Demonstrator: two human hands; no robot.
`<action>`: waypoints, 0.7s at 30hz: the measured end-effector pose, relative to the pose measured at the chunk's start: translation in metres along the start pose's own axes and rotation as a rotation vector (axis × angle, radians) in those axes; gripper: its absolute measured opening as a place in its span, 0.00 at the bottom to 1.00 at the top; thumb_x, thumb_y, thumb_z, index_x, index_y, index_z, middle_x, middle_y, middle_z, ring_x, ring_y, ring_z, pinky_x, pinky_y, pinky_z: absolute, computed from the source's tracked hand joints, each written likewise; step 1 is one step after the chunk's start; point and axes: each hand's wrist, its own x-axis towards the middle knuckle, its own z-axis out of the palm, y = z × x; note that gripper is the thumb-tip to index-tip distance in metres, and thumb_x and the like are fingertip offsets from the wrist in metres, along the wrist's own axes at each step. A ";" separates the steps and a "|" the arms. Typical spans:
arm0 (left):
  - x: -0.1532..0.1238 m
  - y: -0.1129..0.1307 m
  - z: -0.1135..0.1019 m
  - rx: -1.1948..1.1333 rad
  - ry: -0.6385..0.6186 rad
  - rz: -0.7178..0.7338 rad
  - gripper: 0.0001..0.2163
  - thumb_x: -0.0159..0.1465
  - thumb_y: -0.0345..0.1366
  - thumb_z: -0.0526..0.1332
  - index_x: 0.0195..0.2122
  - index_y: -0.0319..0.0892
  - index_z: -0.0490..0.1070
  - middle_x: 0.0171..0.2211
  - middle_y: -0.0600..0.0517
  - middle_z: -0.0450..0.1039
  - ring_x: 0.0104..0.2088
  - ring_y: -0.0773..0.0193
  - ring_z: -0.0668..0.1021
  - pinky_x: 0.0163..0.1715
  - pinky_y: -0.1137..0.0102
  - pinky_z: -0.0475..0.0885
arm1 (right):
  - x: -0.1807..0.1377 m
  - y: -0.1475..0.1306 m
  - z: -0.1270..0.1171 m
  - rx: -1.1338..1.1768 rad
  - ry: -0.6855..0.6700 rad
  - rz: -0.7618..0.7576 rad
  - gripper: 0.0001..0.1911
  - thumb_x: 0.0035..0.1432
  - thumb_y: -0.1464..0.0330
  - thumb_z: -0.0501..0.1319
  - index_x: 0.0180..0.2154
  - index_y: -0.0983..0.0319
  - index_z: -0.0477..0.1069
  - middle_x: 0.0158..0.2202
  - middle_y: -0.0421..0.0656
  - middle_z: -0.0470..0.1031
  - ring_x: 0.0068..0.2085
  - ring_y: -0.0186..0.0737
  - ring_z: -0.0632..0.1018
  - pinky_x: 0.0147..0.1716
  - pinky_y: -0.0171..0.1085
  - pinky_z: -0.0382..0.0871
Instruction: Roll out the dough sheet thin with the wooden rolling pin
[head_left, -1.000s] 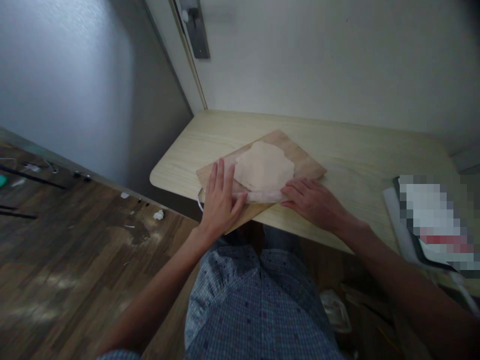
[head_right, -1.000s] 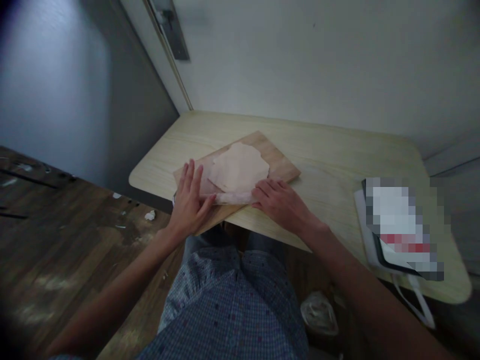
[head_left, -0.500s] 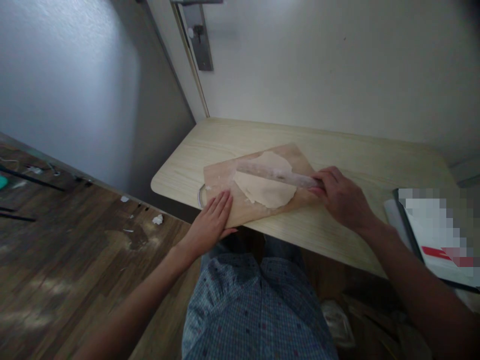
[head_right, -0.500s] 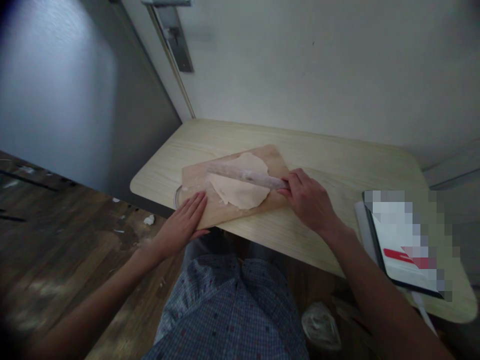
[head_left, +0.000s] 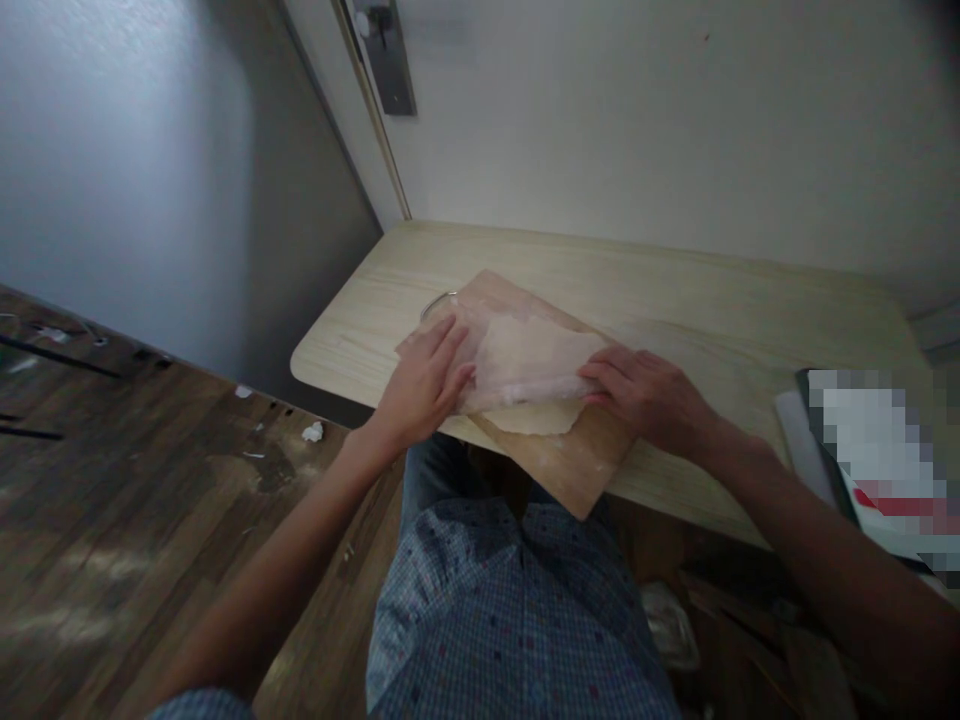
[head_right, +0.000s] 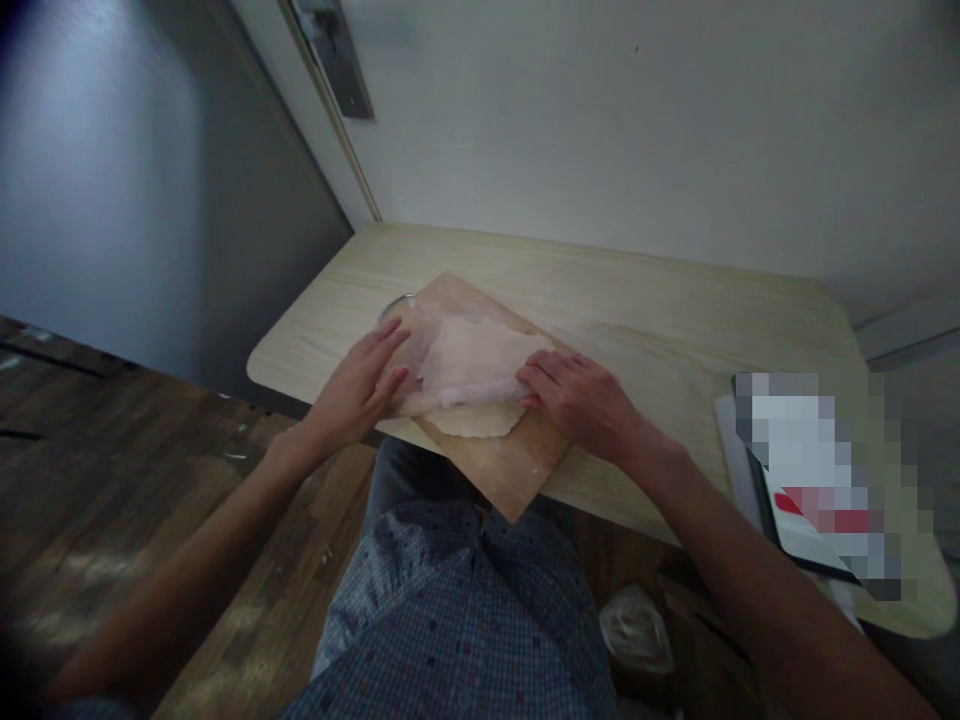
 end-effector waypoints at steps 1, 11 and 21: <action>0.005 0.004 0.005 0.016 -0.048 0.026 0.24 0.66 0.45 0.42 0.57 0.35 0.56 0.61 0.38 0.54 0.61 0.55 0.58 0.57 0.56 0.56 | 0.002 -0.002 -0.001 0.014 -0.001 -0.015 0.14 0.62 0.65 0.48 0.37 0.64 0.70 0.38 0.49 0.72 0.39 0.43 0.73 0.38 0.41 0.66; 0.029 -0.005 0.020 0.065 -0.204 0.077 0.24 0.67 0.43 0.41 0.56 0.32 0.58 0.60 0.37 0.56 0.60 0.57 0.59 0.58 0.61 0.55 | 0.023 0.006 -0.017 0.169 -0.180 -0.058 0.17 0.61 0.63 0.47 0.38 0.66 0.70 0.47 0.54 0.70 0.47 0.48 0.70 0.42 0.46 0.67; 0.054 0.000 0.014 0.162 -0.142 0.034 0.20 0.66 0.41 0.42 0.48 0.34 0.66 0.52 0.40 0.67 0.52 0.55 0.69 0.52 0.61 0.62 | 0.025 0.038 0.017 0.349 -0.294 -0.057 0.26 0.61 0.57 0.46 0.56 0.60 0.60 0.60 0.47 0.60 0.61 0.44 0.57 0.56 0.50 0.56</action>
